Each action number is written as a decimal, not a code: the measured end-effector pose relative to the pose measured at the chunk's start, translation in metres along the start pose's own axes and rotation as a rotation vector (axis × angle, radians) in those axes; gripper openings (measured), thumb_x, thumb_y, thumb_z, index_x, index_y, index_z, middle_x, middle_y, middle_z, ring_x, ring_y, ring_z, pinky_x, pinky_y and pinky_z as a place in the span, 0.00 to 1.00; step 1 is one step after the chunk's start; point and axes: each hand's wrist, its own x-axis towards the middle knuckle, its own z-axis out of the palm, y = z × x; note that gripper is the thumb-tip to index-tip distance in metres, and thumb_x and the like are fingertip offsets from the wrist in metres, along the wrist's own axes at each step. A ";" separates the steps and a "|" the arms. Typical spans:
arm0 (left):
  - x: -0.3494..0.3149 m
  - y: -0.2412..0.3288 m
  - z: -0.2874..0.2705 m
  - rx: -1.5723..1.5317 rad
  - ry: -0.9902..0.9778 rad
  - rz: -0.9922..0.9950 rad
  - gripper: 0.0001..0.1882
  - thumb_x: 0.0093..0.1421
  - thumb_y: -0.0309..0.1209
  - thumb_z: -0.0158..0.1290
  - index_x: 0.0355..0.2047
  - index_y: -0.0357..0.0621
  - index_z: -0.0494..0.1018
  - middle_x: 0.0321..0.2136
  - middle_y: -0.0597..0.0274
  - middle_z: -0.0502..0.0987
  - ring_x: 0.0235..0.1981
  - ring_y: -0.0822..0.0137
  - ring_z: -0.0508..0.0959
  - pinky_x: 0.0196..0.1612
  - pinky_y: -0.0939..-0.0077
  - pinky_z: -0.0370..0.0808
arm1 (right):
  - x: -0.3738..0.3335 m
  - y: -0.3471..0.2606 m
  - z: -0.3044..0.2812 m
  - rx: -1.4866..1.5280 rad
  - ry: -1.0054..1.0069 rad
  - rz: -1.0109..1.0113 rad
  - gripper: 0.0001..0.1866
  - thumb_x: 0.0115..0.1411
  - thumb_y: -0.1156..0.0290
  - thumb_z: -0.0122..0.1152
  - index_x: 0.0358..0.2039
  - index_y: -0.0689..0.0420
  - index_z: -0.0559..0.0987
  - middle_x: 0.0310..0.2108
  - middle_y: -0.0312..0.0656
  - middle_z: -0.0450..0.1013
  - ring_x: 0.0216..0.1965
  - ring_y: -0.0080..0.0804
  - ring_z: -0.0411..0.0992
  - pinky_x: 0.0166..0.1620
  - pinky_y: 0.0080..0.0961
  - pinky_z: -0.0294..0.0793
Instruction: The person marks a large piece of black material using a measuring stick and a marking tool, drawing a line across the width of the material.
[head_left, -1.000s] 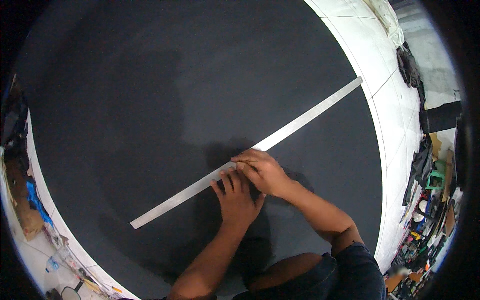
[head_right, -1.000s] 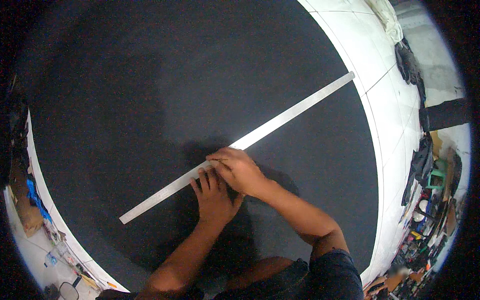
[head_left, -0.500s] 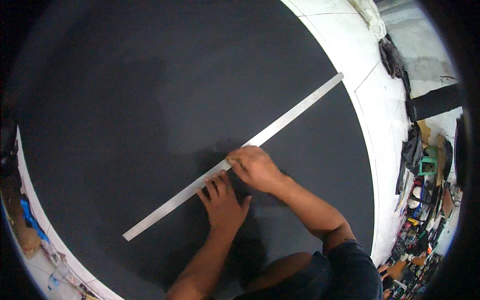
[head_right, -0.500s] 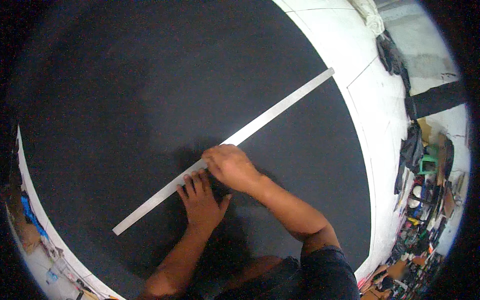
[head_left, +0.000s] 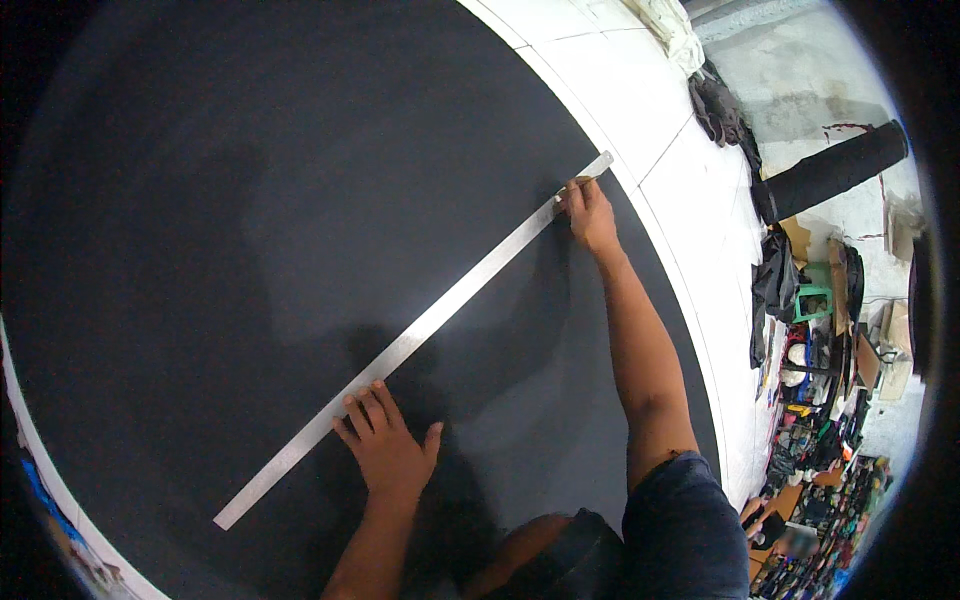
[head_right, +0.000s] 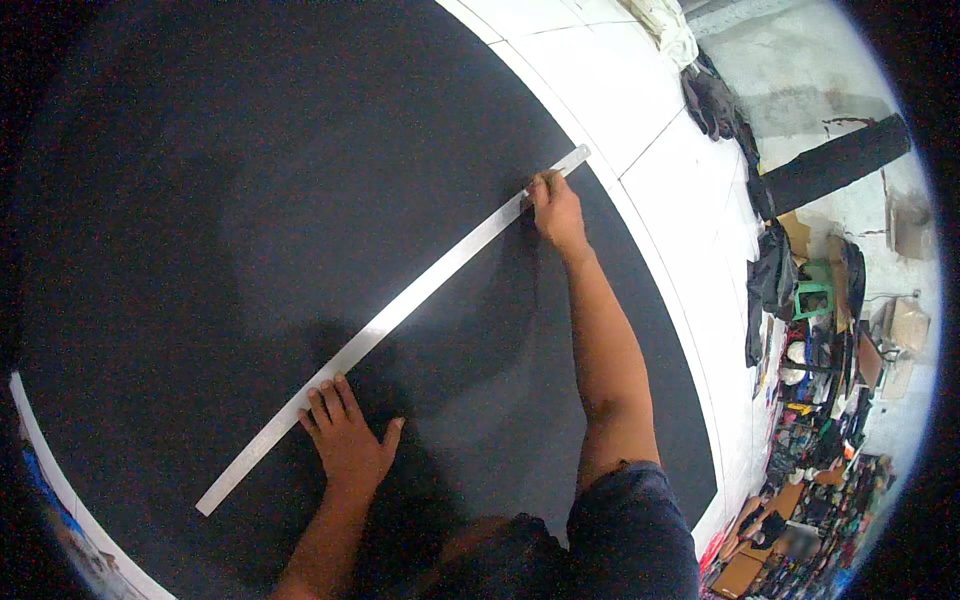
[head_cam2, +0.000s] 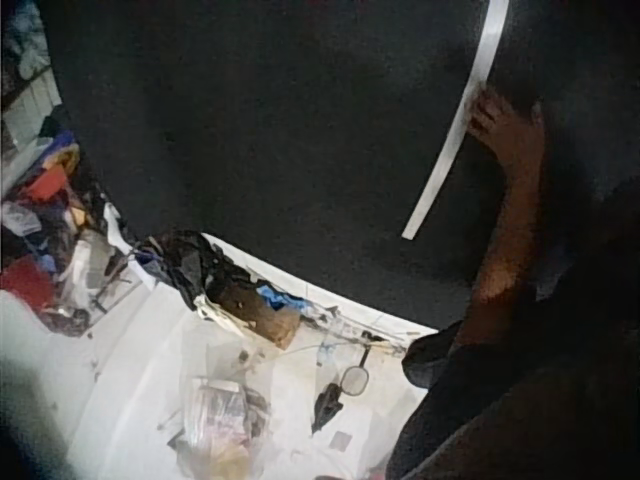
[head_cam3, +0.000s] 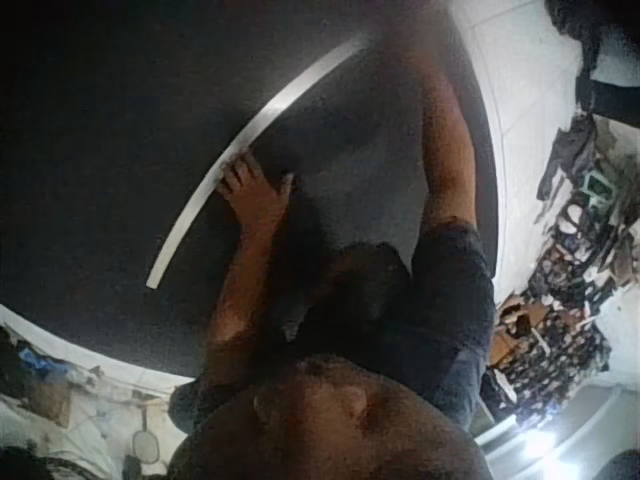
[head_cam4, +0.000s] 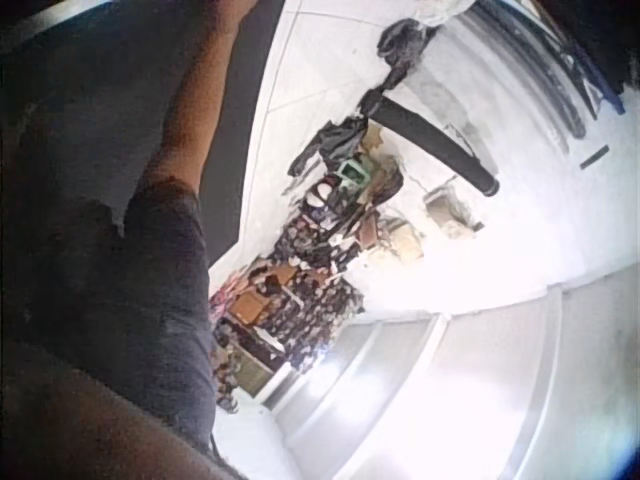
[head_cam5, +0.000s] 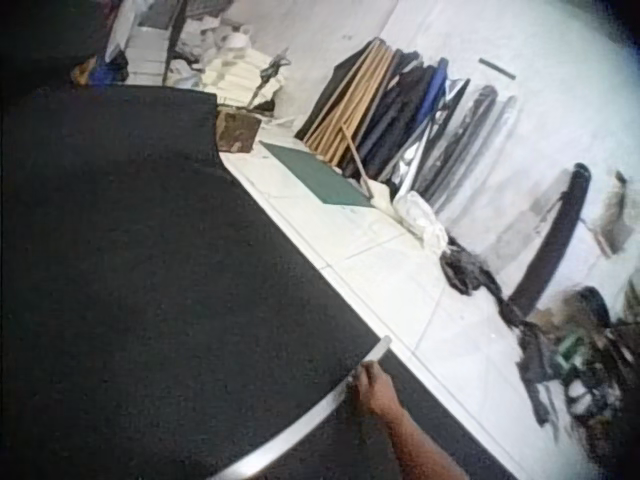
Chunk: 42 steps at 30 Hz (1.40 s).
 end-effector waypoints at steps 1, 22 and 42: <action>-0.001 -0.001 0.002 0.003 0.003 0.003 0.56 0.57 0.60 0.56 0.69 0.27 0.48 0.67 0.33 0.54 0.69 0.33 0.52 0.68 0.30 0.46 | 0.011 0.010 -0.002 0.062 0.012 0.073 0.18 0.70 0.59 0.49 0.48 0.61 0.76 0.42 0.55 0.79 0.46 0.56 0.77 0.49 0.42 0.75; -0.003 -0.004 0.005 -0.011 0.068 0.052 0.56 0.57 0.60 0.56 0.69 0.27 0.50 0.65 0.30 0.56 0.68 0.30 0.54 0.68 0.30 0.45 | -0.078 -0.027 0.026 -0.207 -0.002 -0.449 0.15 0.67 0.73 0.51 0.52 0.63 0.73 0.49 0.54 0.74 0.52 0.55 0.72 0.58 0.50 0.68; -0.113 -0.107 0.018 -0.072 0.100 0.198 0.46 0.52 0.41 0.67 0.65 0.32 0.59 0.60 0.37 0.63 0.62 0.39 0.62 0.65 0.45 0.58 | -0.276 -0.061 0.045 -0.027 -0.015 -0.147 0.14 0.68 0.70 0.52 0.54 0.55 0.73 0.63 0.50 0.68 0.67 0.51 0.61 0.67 0.54 0.55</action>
